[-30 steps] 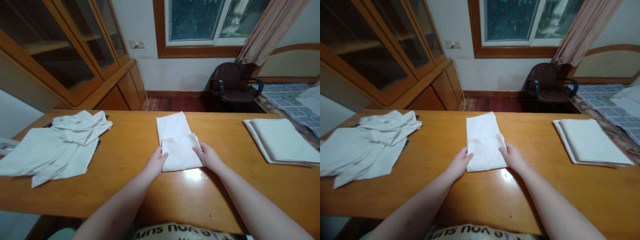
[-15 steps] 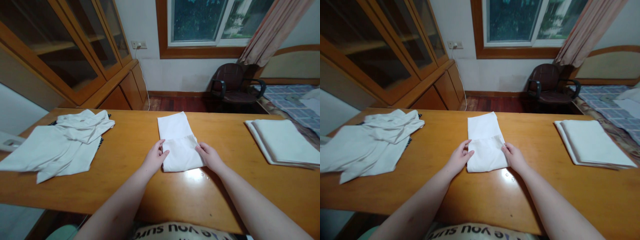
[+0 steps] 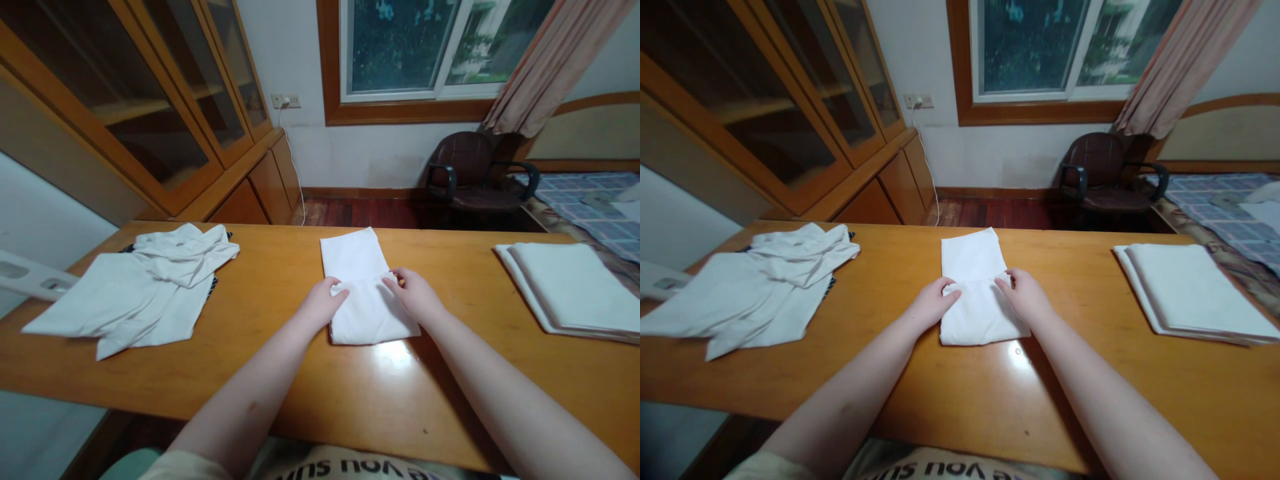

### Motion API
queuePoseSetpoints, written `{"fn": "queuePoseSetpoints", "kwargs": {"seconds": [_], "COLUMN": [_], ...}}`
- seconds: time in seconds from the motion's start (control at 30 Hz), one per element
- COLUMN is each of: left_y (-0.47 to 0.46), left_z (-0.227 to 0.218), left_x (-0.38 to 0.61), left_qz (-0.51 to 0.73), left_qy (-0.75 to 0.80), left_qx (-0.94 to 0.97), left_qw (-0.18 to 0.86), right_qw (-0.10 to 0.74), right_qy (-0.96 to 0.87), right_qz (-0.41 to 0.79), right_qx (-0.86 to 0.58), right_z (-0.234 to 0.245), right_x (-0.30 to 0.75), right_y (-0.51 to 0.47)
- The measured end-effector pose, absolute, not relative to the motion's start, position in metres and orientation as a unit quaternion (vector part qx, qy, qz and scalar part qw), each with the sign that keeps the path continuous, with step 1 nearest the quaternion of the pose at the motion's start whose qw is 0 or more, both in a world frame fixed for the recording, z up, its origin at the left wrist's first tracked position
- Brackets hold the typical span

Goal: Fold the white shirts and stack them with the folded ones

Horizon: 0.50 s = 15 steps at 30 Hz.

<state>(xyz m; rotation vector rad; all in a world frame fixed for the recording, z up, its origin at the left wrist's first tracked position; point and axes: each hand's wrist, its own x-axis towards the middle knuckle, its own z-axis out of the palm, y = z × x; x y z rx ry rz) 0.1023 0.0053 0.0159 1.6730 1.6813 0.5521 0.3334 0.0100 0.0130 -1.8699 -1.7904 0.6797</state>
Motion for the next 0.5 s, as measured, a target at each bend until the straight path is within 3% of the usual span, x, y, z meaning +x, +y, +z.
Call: {"fn": "queuePoseSetpoints", "kwargs": {"seconds": [0.17,0.3,0.5], "left_y": [0.015,0.019,0.021], "left_z": [0.000,-0.011,-0.012], "left_x": [0.103,0.098,0.094], "left_qz": [0.242,0.239,0.209], "left_qy": [0.677,0.685,0.681], "left_qx": [0.631,0.626,0.638], "left_qw": [0.291,0.288,0.293], "right_qw": [0.204,0.205,0.139], "right_qy": [-0.655,-0.644,-0.618], "right_qz": [0.192,0.184,0.145], "right_qx": [-0.702,-0.714,-0.761], "right_z": [-0.002,-0.013,-0.011], "right_x": [0.324,0.326,0.322], "right_y": [0.024,0.026,0.024]}}
